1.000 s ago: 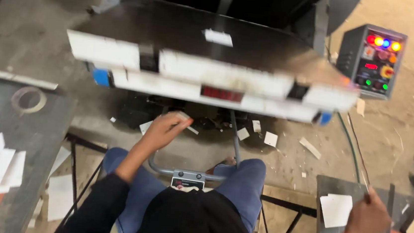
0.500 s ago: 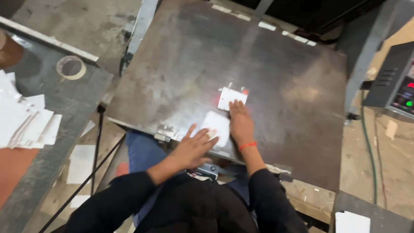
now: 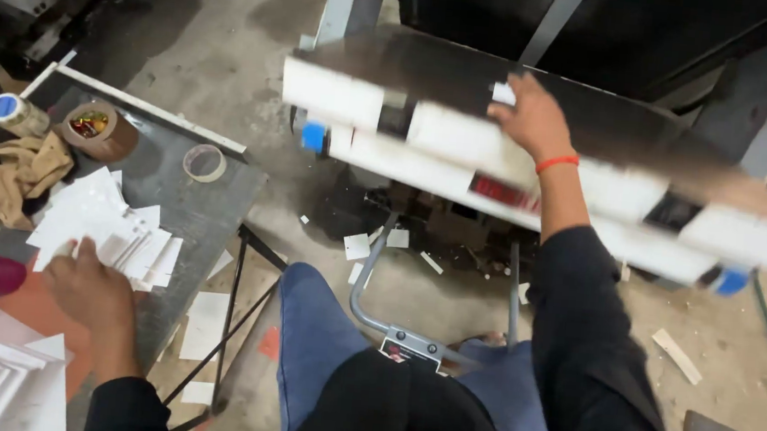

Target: Operating an industrial stamping or embossing machine by manually placing and removing small paper cards.

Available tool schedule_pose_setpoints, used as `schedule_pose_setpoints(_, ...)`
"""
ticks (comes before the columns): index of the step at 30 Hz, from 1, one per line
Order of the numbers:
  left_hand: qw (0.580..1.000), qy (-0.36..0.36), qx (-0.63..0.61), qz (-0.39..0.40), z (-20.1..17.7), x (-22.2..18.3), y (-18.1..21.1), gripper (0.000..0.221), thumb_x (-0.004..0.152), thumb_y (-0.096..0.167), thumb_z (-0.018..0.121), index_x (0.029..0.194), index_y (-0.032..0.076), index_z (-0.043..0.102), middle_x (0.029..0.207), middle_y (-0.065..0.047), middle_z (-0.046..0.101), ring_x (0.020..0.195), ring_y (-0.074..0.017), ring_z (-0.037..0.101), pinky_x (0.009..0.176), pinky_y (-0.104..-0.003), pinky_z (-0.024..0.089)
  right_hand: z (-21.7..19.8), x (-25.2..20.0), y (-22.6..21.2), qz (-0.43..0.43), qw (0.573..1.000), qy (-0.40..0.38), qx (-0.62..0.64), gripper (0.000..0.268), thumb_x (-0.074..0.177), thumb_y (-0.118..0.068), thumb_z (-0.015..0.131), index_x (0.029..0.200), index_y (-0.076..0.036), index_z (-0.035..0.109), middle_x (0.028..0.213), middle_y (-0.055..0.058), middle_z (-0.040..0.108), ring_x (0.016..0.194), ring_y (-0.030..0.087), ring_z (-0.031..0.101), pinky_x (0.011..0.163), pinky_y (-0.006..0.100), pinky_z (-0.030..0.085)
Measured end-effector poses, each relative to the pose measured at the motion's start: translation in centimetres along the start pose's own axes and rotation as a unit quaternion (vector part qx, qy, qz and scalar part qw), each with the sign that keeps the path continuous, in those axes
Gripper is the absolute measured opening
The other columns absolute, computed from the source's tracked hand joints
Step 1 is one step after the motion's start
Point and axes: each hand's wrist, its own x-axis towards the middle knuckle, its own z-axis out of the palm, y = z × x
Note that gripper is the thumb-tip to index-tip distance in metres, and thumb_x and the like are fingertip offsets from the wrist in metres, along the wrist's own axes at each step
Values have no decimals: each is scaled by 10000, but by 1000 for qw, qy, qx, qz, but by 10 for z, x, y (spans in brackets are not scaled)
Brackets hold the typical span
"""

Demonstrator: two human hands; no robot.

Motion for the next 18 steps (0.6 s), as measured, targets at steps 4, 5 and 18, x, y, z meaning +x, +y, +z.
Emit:
schedule_pose_setpoints(4, 997, -64, -6, -36, 22, -38, -24, 306, 939, -2, 629, 1230, 34, 714, 1255, -209, 646, 1160, -388, 563, 1068, -474, 445, -64, -65, -83, 81, 980, 138, 118, 298, 1053, -276, 668, 1233, -43, 707, 1264, 191, 702, 1189, 380, 650, 1030, 436, 499)
schedule_pose_setpoints(5, 997, -75, -10, -27, 25, -44, -26, 292, 950, 24, 649, 1235, 24, 711, 1268, -229, 649, 1157, -394, 564, 1061, -479, 443, -65, -95, -95, 135, 976, 137, 104, 224, 1065, -253, 645, 1115, -65, 756, 1150, 150, 750, 1089, 343, 705, 961, 424, 539)
schedule_pose_setpoints(18, 847, -375, -372, 57, 50, -120, 245, 261, 902, 256, 672, 1105, 115, 758, 1064, -162, 724, 1000, -367, 675, 875, -474, 529, -121, -592, 11, 666, 670, -40, -324, 595, 772, -498, 858, 991, 48, 768, 990, 311, 714, 951, 484, 672, 791, 530, 535)
